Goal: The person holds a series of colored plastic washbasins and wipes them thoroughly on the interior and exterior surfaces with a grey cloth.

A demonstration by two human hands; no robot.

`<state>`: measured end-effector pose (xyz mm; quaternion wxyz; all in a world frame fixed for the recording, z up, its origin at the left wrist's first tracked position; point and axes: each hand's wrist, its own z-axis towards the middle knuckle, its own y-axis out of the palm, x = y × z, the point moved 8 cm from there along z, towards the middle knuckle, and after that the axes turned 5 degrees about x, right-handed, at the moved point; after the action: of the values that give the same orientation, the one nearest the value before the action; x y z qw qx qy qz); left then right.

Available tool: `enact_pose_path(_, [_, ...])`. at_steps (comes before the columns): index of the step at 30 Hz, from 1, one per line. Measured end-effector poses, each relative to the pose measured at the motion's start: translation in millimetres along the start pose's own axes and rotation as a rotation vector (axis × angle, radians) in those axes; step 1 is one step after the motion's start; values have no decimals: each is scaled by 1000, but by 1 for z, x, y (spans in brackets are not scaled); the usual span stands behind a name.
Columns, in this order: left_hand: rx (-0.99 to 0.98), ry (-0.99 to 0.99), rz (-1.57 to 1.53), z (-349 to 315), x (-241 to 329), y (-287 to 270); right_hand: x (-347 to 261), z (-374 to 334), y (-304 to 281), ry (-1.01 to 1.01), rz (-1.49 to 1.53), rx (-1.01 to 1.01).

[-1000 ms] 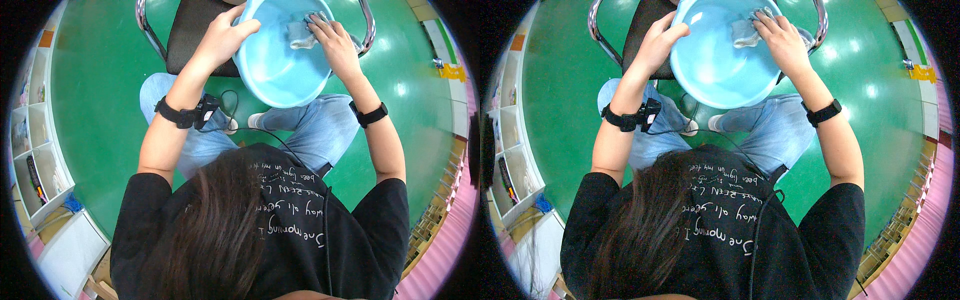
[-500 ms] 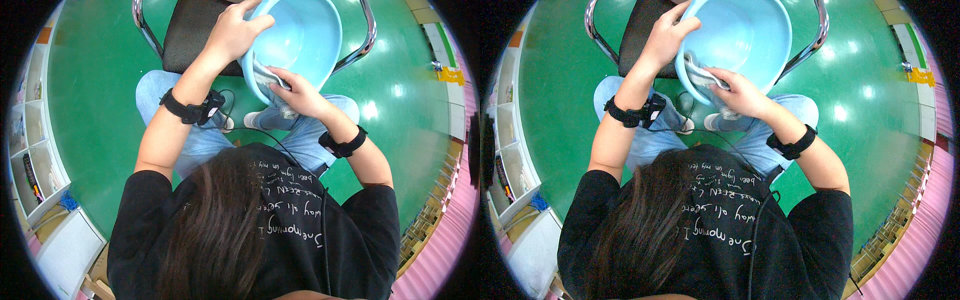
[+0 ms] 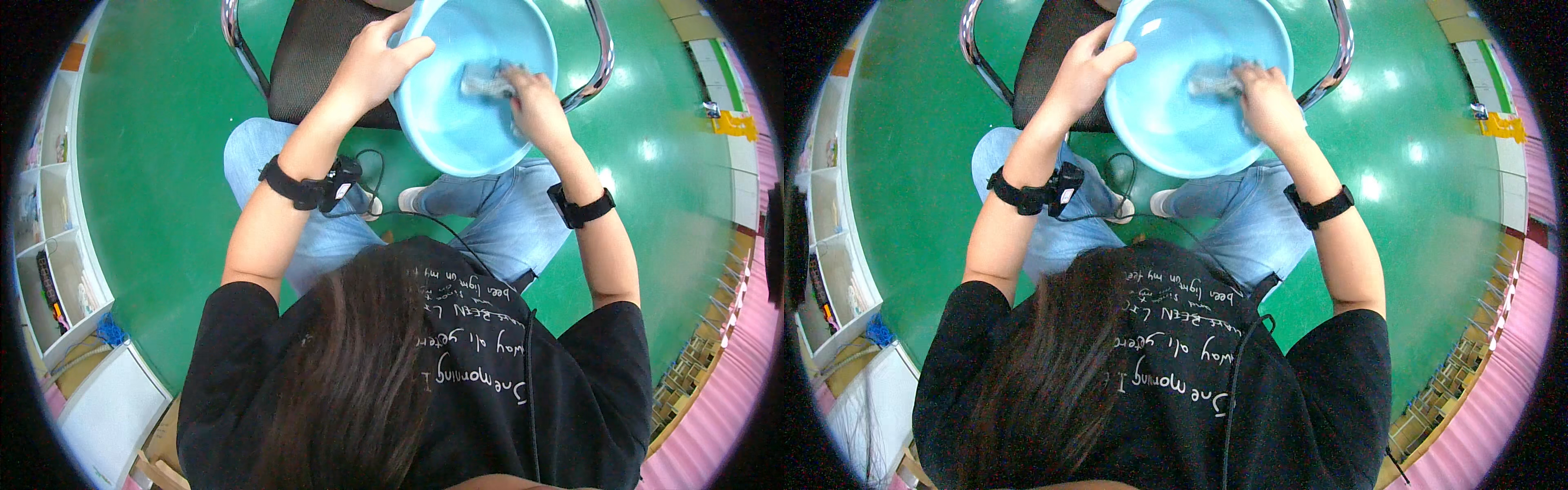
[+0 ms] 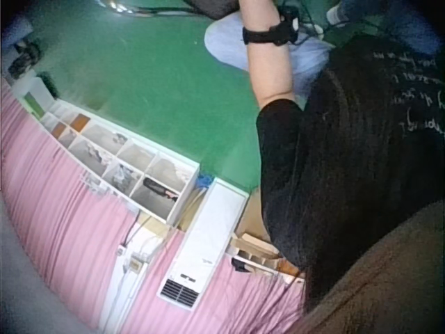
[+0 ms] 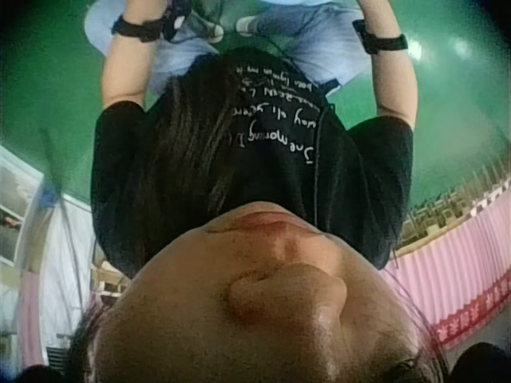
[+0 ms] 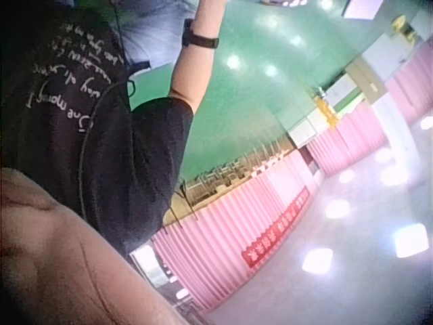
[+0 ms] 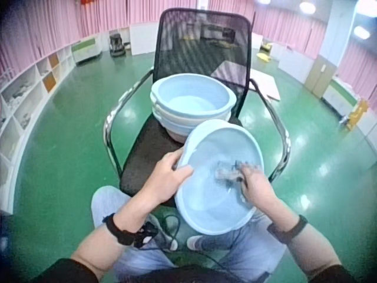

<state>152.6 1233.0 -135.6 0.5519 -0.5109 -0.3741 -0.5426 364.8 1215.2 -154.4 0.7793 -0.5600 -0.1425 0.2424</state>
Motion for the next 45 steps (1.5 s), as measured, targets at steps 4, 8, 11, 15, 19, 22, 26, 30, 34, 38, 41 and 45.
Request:
enact_pose_path(4, [61,53,85,0,0,-7,15,26,0,297,365,176])
enact_pose_path(8, [135,124,148,-4,1,-9,-28,42,7,119,479,249])
enact_pose_path(11, [127,56,105,-10,-8,-14,-63,34,9,53,521,147])
enact_pose_path(15, [164,60,103,-13,-4,-20,-100,15,15,-48,524,-19])
enact_pose_path(19, [151,3,59,-11,-14,-23,-103,6,20,-86,470,-85])
enact_pose_path(22, [93,-54,36,-10,-16,-20,-102,3,25,-98,415,-123])
enact_pose_path(26, [36,-15,-2,-12,-17,-21,-95,0,26,-161,244,-121])
enact_pose_path(30, [-23,-86,-161,-15,-14,-11,-61,-6,27,-1,177,-88])
enact_pose_path(34, [-26,-78,-175,-16,-20,-10,-22,5,26,199,340,2])
enact_pose_path(38, [5,-94,-130,-17,-33,-15,7,23,17,377,434,21])
enact_pose_path(41, [48,-180,-124,-19,-38,-15,14,32,14,409,506,110])
enact_pose_path(45, [33,-99,-36,-19,-34,-15,0,45,13,381,572,144])
